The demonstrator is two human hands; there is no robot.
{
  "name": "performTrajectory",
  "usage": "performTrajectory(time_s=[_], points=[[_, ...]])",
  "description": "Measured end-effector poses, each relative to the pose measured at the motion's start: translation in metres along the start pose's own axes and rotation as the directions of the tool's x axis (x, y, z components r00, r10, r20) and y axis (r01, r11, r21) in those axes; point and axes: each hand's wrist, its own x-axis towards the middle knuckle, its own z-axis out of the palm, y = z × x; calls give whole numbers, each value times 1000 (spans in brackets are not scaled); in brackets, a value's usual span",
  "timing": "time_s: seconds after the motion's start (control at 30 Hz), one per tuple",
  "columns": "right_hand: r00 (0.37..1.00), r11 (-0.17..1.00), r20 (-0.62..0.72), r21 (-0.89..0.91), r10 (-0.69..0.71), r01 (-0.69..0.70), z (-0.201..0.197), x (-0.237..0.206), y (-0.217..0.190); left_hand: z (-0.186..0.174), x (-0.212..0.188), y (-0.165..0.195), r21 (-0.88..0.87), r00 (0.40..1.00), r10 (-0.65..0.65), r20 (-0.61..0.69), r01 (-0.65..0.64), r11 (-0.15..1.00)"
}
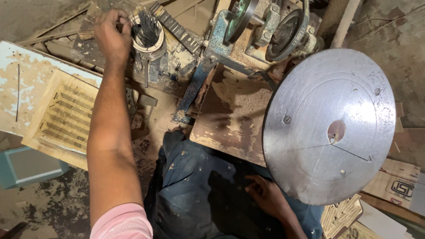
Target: The person uses a band saw to cut a rectangular frame out of a flat wooden board. They guide the board through the blade, rotate it to follow the cut lines, and remove the cutout piece. The finished frame is placed on a nearby surface.
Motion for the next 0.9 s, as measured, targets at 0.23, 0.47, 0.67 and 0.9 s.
performTrajectory(time_s=[0.23,0.47,0.67,0.9], points=[[1000,1000,-21,-9,-20,20,1,0,1,-1,-3,0,72,999,50,-19,-49,996],[988,992,-100,-40,-121,118,1,-4,6,-5,2,-15,-305,975,-203,91,221,926],[986,995,-132,-39,-99,94,-2,-15,-1,-48,17,3,-417,985,-170,8,158,895],[817,880,-345,-64,-462,470,8,-73,-58,-154,-24,137,-798,968,-224,111,221,560]])
